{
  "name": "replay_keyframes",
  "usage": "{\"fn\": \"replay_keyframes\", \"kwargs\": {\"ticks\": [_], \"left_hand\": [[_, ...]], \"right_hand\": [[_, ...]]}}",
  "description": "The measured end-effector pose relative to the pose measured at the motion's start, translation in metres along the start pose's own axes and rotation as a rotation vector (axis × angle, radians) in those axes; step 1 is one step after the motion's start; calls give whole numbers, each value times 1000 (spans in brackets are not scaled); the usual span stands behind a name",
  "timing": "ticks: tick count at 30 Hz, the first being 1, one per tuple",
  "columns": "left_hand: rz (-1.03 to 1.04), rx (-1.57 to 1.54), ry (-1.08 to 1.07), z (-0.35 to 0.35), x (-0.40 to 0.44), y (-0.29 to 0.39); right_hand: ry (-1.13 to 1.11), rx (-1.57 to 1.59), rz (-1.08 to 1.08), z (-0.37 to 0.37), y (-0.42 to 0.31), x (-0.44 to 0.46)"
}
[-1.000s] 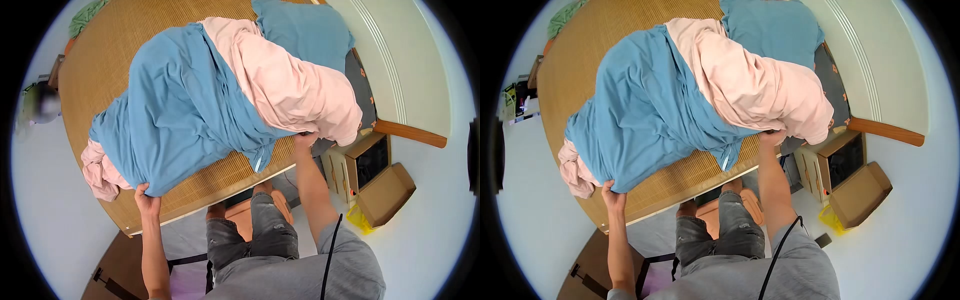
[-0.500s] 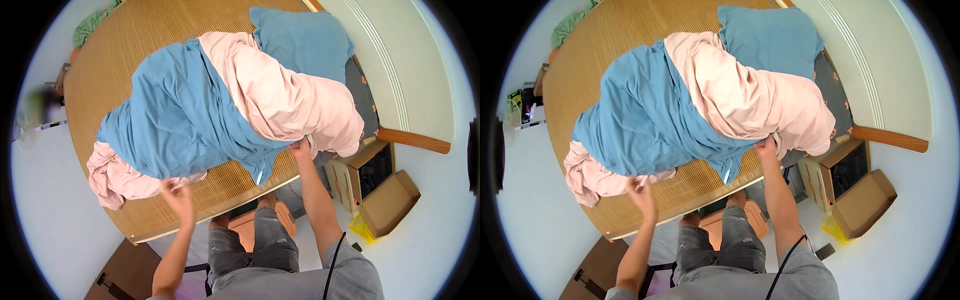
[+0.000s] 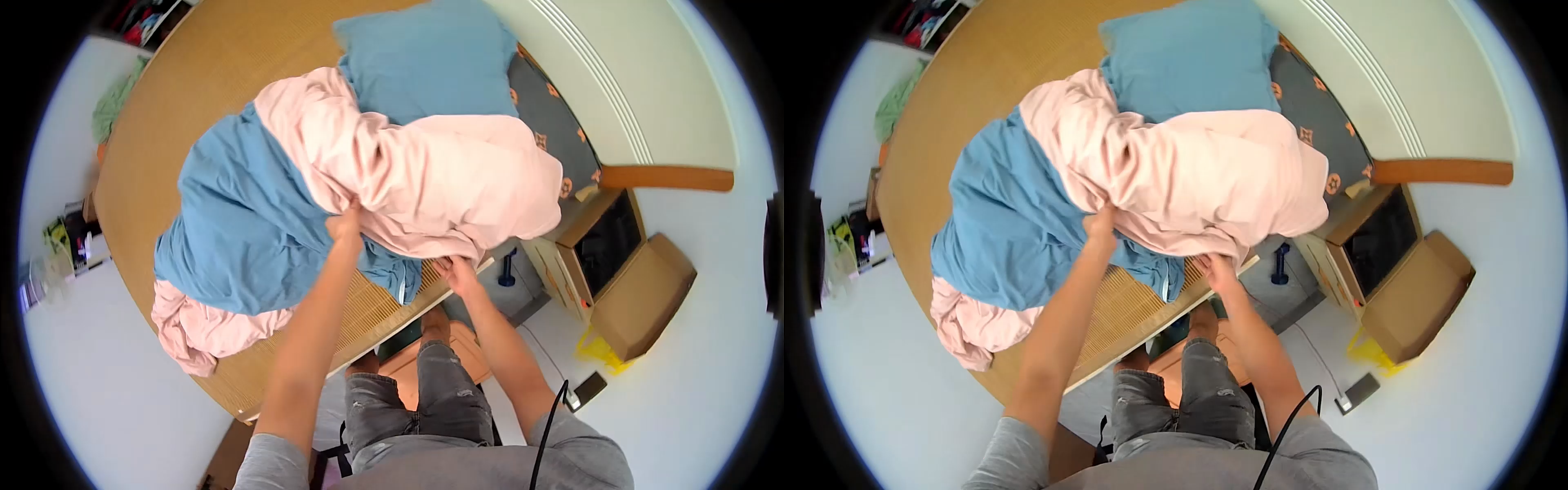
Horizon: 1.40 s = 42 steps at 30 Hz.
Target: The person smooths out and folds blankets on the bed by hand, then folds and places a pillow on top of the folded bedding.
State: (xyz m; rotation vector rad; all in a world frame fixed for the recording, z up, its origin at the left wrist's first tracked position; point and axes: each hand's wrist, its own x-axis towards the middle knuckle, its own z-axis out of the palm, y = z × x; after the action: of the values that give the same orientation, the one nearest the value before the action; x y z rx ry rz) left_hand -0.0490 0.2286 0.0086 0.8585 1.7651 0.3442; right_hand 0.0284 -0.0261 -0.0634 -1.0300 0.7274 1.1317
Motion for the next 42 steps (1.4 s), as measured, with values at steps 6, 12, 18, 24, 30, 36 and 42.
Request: {"fn": "replay_keyframes", "kwargs": {"ticks": [6,12,18,24,30,36,42], "left_hand": [[71,-321,-114,-42,-44,40],[114,-543,-396,-216,-157,119],[118,-556,-125,-326,-61,90],[-272,-463,-468,-295,-33,-72],[-229,-871,-698,-206,-133,-119],[-26,-869,-650,-232,-193,-60],[971,51,6,-244,-223,-1]], "right_hand": [[81,474,-218,-37,-48,21],[-149,338,-12,-9,-56,-29],[-593,-174,-83,86,9,-84],[-514,-172,105,83,86,-108],[-368,-403,1,132,98,-219],[-27,-982,-871,185,82,-262],[-186,-852,-897,226,62,-285]]}}
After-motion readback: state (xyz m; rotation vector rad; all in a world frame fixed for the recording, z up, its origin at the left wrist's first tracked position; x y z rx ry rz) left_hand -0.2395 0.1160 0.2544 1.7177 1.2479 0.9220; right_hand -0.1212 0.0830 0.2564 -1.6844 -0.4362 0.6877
